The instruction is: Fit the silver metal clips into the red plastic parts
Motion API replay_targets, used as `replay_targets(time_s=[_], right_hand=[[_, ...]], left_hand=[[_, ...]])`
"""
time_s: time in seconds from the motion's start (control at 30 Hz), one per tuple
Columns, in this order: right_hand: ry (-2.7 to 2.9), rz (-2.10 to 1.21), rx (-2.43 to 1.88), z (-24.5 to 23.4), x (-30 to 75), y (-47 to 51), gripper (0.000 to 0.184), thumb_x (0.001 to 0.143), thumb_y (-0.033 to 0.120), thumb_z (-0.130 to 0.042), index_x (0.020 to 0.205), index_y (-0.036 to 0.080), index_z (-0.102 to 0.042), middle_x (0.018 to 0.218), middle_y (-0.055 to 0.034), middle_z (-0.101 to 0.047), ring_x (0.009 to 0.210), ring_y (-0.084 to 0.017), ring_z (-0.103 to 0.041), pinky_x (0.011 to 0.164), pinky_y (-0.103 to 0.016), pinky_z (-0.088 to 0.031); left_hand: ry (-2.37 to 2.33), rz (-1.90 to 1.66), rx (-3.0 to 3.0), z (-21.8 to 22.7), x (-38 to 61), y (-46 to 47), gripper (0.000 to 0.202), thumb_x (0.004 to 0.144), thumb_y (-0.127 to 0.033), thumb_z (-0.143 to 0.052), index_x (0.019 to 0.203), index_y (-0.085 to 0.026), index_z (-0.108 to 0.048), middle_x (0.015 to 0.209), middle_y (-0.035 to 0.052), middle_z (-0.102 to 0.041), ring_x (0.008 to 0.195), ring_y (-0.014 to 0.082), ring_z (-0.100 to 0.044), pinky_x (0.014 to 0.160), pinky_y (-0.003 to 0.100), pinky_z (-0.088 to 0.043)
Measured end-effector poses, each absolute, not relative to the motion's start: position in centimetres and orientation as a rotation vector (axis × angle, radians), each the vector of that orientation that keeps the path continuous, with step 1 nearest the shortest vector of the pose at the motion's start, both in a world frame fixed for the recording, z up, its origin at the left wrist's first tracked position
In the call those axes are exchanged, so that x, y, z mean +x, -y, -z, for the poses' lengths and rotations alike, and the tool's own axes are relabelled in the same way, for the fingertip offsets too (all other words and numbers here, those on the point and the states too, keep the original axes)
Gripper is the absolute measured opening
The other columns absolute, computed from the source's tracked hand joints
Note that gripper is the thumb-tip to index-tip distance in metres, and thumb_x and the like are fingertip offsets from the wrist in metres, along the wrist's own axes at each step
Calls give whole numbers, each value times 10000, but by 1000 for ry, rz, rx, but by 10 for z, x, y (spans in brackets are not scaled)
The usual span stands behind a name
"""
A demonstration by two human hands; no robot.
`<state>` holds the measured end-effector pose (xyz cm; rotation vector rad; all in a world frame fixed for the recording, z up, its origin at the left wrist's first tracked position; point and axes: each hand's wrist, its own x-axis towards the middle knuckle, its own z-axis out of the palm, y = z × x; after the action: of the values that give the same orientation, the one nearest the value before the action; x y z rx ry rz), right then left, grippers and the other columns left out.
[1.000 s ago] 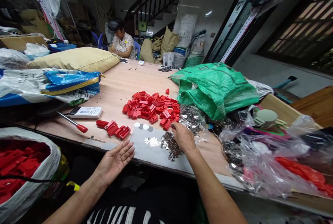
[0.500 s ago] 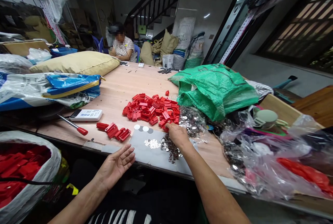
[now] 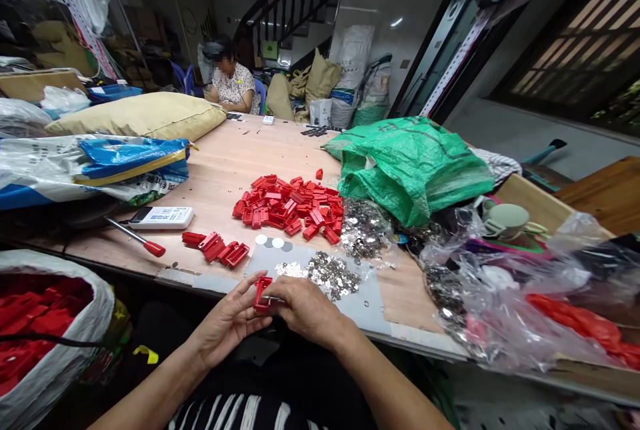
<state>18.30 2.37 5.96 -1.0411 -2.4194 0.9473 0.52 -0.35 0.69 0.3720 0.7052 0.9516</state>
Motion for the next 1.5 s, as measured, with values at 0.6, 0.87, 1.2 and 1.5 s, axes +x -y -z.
replay_targets(time_s=[0.6,0.87,1.2,1.5], right_hand=[[2328,-134,-2132,-25,260,-105,212,894,231,-465,928,203,-672,961,-79,-678,888,-198,-621,741,-263,-390],[2375,-110,-2129,-26,258,-109,216,892,253,-456,916,203,-664,958,-87,-674,866,-208,-623,702,-273,-378],[2369,-210,-2105,-30,262,-97,195,876,290,-480,893,231,-664,922,-49,-695,852,-195,-626,674,-258,-370],[2381,-298,-2071,-33,255,-100,158,849,278,-529,914,253,-671,973,-32,-690,910,-195,-618,676,-249,-366]], left_hand=[[-734,-949,363,-6,-2,2,461,795,-213,-693,1233,-166,-555,1276,145,-586,789,162,-704,660,205,-553],[-713,-948,358,-3,-2,3,488,778,-184,-706,1240,-166,-551,1219,142,-608,786,168,-701,663,209,-546],[-732,-948,357,-3,-2,3,465,768,-167,-712,1213,-157,-576,1195,141,-620,777,168,-701,666,208,-547],[-740,-947,352,-3,-1,4,494,762,-164,-717,1228,-134,-558,1202,160,-616,791,187,-704,679,221,-553]])
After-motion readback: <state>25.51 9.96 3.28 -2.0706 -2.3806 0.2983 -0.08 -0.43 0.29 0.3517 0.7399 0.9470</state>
